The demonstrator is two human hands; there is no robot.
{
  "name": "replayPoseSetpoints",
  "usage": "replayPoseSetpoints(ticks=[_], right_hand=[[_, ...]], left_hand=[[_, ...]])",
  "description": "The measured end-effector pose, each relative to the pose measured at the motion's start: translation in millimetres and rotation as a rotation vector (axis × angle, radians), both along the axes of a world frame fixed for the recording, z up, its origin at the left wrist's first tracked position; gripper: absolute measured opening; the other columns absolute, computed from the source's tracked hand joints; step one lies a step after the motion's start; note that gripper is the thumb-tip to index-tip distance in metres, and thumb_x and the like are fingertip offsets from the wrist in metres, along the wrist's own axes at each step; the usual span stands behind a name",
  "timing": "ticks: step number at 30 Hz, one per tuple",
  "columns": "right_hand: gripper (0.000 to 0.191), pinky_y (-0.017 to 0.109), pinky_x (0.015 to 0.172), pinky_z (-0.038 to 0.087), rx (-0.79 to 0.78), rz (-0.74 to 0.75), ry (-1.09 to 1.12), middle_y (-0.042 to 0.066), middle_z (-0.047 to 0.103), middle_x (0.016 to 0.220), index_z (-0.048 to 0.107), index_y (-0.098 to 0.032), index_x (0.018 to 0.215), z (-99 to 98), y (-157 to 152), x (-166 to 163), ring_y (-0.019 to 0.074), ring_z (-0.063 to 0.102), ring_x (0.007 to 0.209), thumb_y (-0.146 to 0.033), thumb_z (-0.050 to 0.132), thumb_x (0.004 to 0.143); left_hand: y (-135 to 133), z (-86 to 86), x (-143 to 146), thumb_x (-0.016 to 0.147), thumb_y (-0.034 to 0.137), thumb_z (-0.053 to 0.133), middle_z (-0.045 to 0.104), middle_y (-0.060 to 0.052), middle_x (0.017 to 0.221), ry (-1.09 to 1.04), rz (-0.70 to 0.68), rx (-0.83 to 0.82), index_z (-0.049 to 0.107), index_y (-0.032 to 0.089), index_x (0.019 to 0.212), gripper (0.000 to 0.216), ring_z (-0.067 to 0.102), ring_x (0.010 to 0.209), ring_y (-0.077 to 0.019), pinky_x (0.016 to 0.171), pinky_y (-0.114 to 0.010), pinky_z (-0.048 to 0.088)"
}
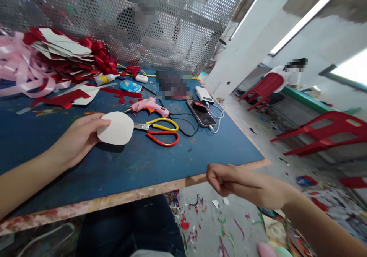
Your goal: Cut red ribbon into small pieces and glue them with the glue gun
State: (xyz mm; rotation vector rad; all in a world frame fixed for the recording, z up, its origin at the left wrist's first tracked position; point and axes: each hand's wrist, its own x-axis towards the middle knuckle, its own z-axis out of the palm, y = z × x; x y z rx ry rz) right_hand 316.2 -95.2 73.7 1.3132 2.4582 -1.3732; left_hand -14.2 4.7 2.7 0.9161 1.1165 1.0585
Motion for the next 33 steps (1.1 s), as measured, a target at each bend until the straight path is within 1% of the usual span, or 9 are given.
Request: replayPoseSetpoints(ticks=[6,8,11,13,15,20,23,27,33], right_hand=[[0.010,0.023,0.058,0.043,-0.105,0.014,-0.220,-0.001,0.055,0.071,0.047,-0.018,0.089,3.8,-4,8,0.0111,0.051,0.062,-0.025,0.041,0.090],[0.021,0.025,0.065,0.045,-0.082,0.072,-0.228,0.002,0.061,0.080,0.052,-0.017,0.101,3.1,1,5,0.0130,0.057,0.072,-0.031,0.053,0.086],[0.020,0.027,0.076,0.044,0.203,0.167,-0.194,0.006,0.062,0.094,0.059,-0.018,0.102,-7.2,12,-5,0.0147,0.057,0.087,-0.029,0.047,0.090],[0.026,0.028,0.072,0.043,0.501,0.165,-0.255,0.007,0.060,0.087,0.060,-0.015,0.095,-20.1,21,-14,0.0146,0.055,0.079,-0.025,0.036,0.095],[0.027,0.031,0.071,0.043,0.760,0.217,-0.356,0.008,0.059,0.081,0.060,-0.012,0.092,-34.5,32,-25,0.0164,0.052,0.074,-0.022,0.035,0.094],[0.026,0.031,0.071,0.043,1.032,0.389,-0.403,0.009,0.059,0.084,0.060,-0.010,0.094,-57.1,57,-48,0.0173,0.050,0.077,-0.014,0.034,0.093],[0.028,0.031,0.073,0.044,1.036,0.427,-0.355,0.009,0.059,0.084,0.060,-0.009,0.095,-59.5,66,-53,0.0170,0.050,0.078,-0.013,0.033,0.094],[0.023,0.029,0.078,0.045,0.935,0.367,-0.205,0.009,0.059,0.086,0.059,-0.009,0.095,-58.1,73,-55,0.0155,0.051,0.081,-0.015,0.038,0.093],[0.022,0.027,0.074,0.046,0.848,0.327,-0.124,0.006,0.056,0.083,0.058,-0.011,0.088,-57.0,76,-57,0.0142,0.049,0.076,-0.015,0.037,0.093]], left_hand=[[2,-5.2,1,0.058,0.027,0.075,0.063,0.002,0.067,0.003,0.044,0.018,0.065,0.015,0.072,0.021,0.056,0.063,-0.0104,0.053,-0.013,0.048],[3,-7.2,1,0.055,0.029,0.075,0.063,0.002,0.067,0.011,0.069,0.029,0.066,0.015,0.071,0.023,0.057,0.062,-0.0101,0.052,-0.012,0.048],[3,-7.7,2,0.053,0.029,0.076,0.063,0.003,0.066,0.022,0.069,0.015,0.067,0.016,0.073,0.026,0.057,0.061,-0.0097,0.050,-0.011,0.049],[3,-6.6,2,0.053,0.028,0.076,0.062,0.003,0.066,0.028,0.070,0.007,0.067,0.017,0.074,0.026,0.057,0.060,-0.0091,0.050,-0.010,0.049],[3,-5.3,2,0.053,0.028,0.076,0.062,0.004,0.066,0.033,0.075,0.006,0.067,0.017,0.073,0.025,0.056,0.058,-0.0083,0.050,-0.010,0.049],[2,-5.0,2,0.052,0.028,0.075,0.061,0.004,0.064,0.038,0.073,0.006,0.067,0.017,0.070,0.023,0.057,0.058,-0.0082,0.048,-0.009,0.048],[2,-6.5,2,0.053,0.029,0.076,0.062,0.004,0.064,0.046,0.052,0.011,0.065,0.017,0.067,0.022,0.057,0.058,-0.0079,0.050,-0.009,0.049],[3,-7.2,1,0.053,0.028,0.076,0.064,0.003,0.063,0.034,0.043,0.012,0.066,0.017,0.068,0.021,0.058,0.055,-0.0082,0.049,-0.009,0.049],[2,-7.3,2,0.054,0.025,0.076,0.066,0.004,0.064,-0.002,0.067,0.000,0.068,0.019,0.076,0.024,0.060,0.055,-0.0092,0.049,-0.011,0.051]])
